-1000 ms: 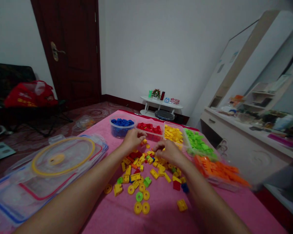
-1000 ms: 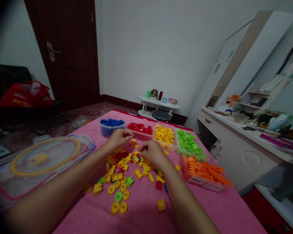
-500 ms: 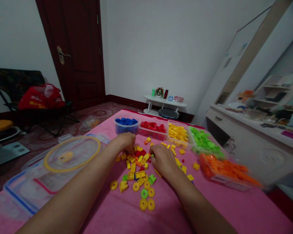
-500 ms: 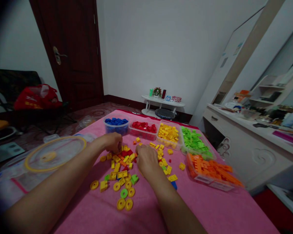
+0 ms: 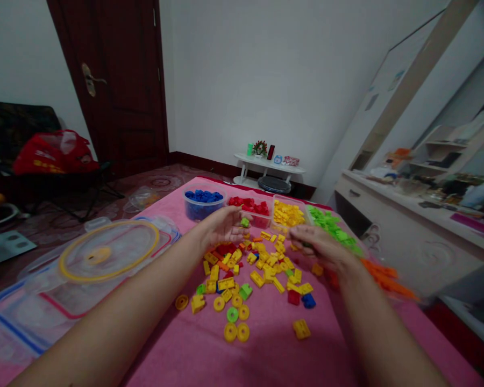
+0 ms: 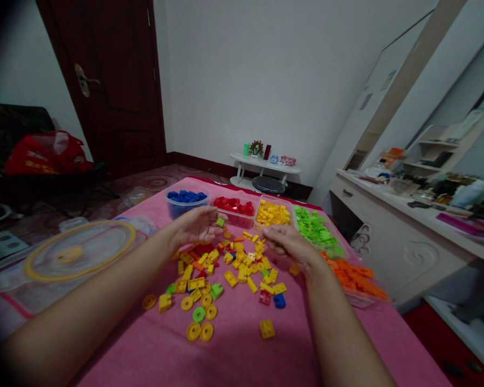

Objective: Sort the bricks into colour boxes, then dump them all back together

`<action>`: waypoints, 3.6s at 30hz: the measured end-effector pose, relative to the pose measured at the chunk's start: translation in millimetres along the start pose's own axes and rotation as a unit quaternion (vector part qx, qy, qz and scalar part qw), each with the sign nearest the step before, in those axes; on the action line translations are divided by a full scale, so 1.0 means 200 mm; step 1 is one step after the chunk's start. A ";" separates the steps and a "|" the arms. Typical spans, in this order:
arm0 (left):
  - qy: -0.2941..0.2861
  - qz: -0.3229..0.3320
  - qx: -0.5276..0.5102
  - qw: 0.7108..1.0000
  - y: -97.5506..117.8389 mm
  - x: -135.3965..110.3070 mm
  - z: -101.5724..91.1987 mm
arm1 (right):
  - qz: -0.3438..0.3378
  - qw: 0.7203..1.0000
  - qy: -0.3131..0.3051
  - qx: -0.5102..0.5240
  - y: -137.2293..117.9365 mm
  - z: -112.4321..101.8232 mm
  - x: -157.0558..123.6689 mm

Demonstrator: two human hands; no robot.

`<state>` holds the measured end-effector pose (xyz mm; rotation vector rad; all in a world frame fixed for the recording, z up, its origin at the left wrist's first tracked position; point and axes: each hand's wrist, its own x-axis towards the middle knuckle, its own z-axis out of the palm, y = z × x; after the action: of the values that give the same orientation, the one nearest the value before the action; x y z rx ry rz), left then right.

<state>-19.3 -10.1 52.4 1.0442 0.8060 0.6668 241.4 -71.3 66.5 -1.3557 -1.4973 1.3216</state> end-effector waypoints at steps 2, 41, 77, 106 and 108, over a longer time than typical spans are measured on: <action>-0.007 -0.007 -0.031 0.999 -0.03 0.01 0.03 | 0.033 0.970 -0.036 -0.238 -0.01 0.01 -0.02; 0.109 0.242 0.321 0.909 -0.11 0.10 -0.06 | -0.095 0.983 -0.155 0.017 -0.04 0.36 -0.04; 0.203 0.239 0.111 0.943 -0.04 0.03 -0.05 | -0.209 0.782 -0.173 -0.561 -0.13 0.93 -0.07; 0.199 0.218 0.130 0.946 -0.05 0.03 -0.04 | -0.084 0.770 -0.182 -0.606 -0.10 0.82 -0.22; 0.199 0.215 0.128 0.948 -0.06 0.04 -0.04 | -0.091 0.782 -0.170 -0.592 -0.09 0.81 -0.21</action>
<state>-21.0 -4.4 37.5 1.3627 1.0449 1.1949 90.5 -145.9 52.1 -1.6002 -2.8736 0.3784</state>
